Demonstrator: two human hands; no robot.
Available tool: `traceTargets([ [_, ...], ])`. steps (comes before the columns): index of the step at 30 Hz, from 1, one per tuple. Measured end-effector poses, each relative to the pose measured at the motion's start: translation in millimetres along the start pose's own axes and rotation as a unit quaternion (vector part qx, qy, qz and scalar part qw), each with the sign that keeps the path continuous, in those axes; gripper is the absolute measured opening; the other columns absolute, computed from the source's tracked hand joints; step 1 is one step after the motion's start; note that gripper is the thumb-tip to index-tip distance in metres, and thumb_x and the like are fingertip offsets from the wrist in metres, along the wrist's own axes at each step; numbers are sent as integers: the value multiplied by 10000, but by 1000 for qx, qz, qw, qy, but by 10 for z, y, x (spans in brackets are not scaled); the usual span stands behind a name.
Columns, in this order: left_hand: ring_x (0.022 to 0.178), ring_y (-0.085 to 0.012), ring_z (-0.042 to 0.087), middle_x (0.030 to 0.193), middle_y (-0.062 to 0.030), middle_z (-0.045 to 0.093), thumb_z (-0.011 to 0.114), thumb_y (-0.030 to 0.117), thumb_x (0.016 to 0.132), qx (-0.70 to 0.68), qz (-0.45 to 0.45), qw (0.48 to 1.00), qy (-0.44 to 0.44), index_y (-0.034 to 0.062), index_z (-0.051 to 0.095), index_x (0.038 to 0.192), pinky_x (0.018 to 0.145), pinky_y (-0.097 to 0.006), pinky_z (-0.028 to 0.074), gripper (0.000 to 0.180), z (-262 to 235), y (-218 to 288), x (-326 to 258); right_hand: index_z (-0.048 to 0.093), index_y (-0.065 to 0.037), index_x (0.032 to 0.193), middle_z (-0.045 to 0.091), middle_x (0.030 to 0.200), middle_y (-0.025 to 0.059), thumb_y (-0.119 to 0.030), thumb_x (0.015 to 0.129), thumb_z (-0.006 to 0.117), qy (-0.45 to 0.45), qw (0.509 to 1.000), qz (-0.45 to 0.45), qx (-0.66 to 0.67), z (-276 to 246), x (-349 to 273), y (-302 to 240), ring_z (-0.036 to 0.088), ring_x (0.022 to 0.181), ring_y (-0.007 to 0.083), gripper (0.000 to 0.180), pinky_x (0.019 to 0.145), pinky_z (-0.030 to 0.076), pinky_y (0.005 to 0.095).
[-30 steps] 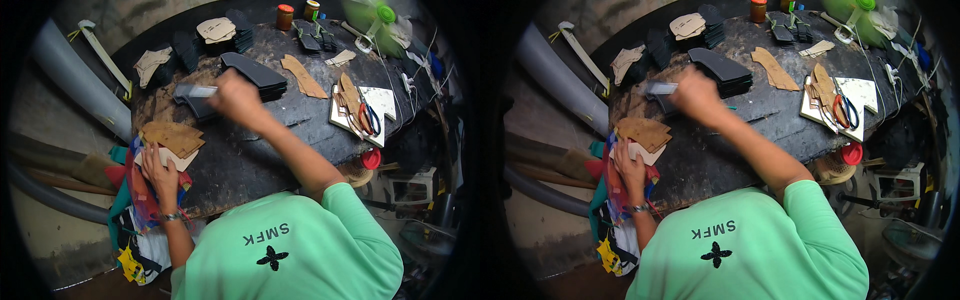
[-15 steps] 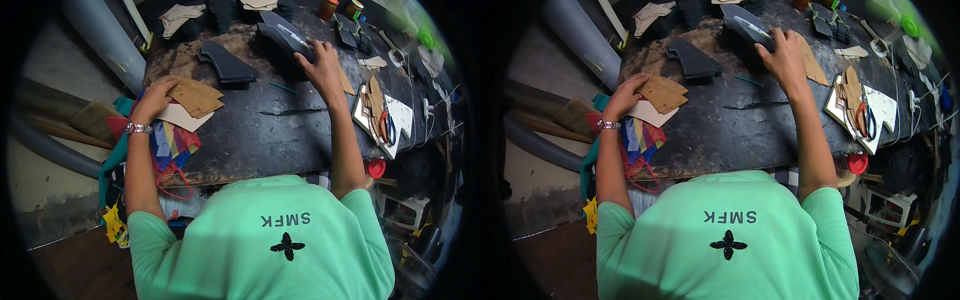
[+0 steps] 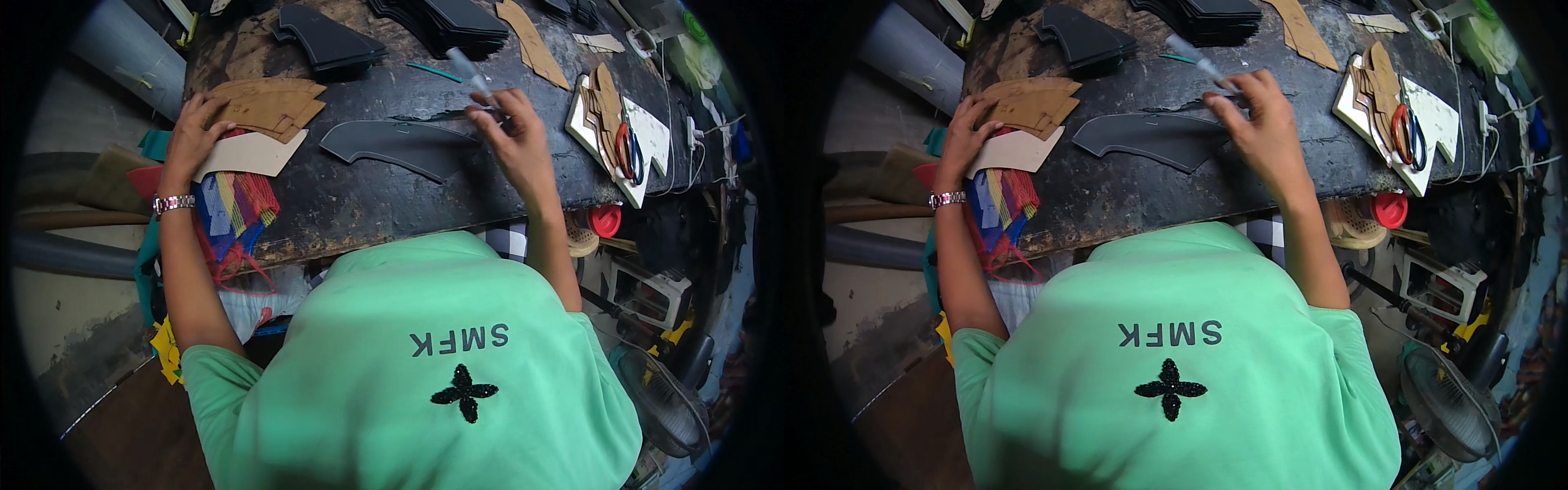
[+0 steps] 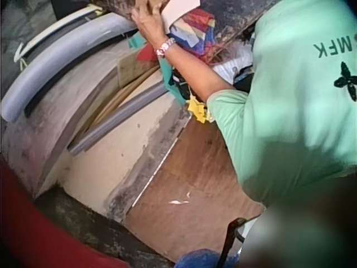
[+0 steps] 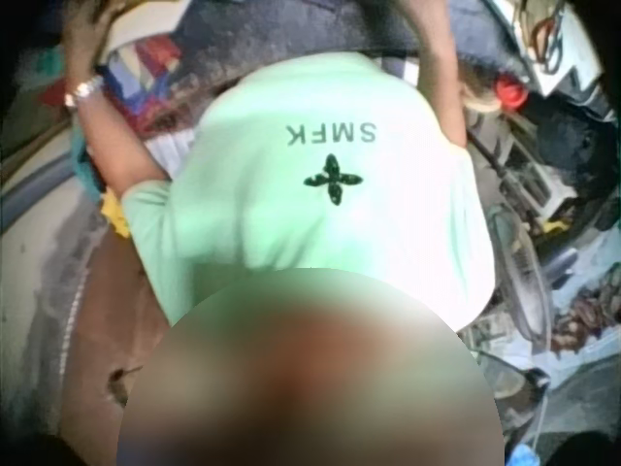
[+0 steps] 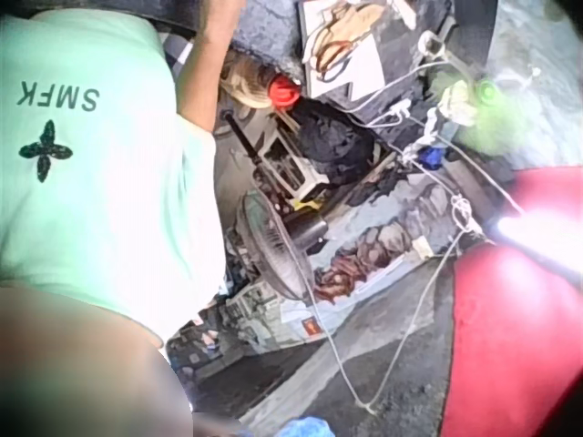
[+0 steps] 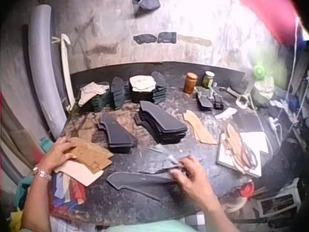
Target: The person repeatedly places a cardboard template on dark material, marks the outline with a pen, and cuts along the line with scissors. The cut pieces are stacked on the table.
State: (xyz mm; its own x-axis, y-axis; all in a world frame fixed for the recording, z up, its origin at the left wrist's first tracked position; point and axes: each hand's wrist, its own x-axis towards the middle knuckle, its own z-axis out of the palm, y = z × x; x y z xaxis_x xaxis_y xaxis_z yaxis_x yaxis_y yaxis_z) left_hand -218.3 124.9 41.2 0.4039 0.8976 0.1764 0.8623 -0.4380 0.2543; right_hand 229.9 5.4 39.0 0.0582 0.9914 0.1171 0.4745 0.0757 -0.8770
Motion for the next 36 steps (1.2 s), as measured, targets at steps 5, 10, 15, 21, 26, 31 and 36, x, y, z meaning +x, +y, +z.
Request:
traceTargets([
  [5,1114,-328,553,1134,-132,597,761,171,797,16,17,999,41,32,611,1188,977,-401,445,441,47,-22,-8,662,33,1152,655,1055,29,-74,984,607,33,983,27,179,-72,-20,97,613,1002,80,206,897,463,203],
  [10,1113,-332,564,1145,-144,604,753,135,804,-13,4,998,67,24,589,1165,965,-401,452,412,131,-119,-24,664,29,1160,674,1083,30,-75,989,601,45,988,49,140,-145,-80,159,604,1011,66,209,896,452,183],
  [15,989,-212,647,1018,-111,659,695,28,850,-136,-75,985,79,16,607,1087,895,-321,487,254,-126,94,-64,661,7,1192,662,1136,47,-76,975,617,48,986,43,152,-126,-99,-11,600,1026,84,236,869,447,179],
  [21,876,-94,624,952,-5,638,684,0,892,-389,-50,910,133,39,610,1033,792,-241,525,164,-462,1170,-304,650,-24,1235,595,1299,82,-57,917,681,-25,976,-163,141,98,-204,-438,564,1138,119,322,876,477,227],
  [26,885,-86,623,947,-15,656,698,9,880,-476,17,877,65,36,640,1077,798,-234,513,207,135,1746,-10,605,-23,1284,683,1107,65,-23,905,689,-26,979,19,202,292,-191,-373,665,970,144,388,891,525,290],
  [31,874,-99,623,968,-24,671,676,23,896,-453,-90,887,0,23,654,1175,819,-241,505,280,600,1665,-21,517,-67,1349,631,1094,56,12,880,699,61,953,25,295,347,-284,-41,657,930,138,509,835,538,283],
  [36,1020,-152,668,1086,-74,715,611,33,937,-485,-87,869,35,12,666,1185,911,-269,517,254,795,1506,-119,569,-74,1273,638,954,36,-19,885,704,53,984,32,169,373,-291,166,633,869,99,414,775,519,259],
])
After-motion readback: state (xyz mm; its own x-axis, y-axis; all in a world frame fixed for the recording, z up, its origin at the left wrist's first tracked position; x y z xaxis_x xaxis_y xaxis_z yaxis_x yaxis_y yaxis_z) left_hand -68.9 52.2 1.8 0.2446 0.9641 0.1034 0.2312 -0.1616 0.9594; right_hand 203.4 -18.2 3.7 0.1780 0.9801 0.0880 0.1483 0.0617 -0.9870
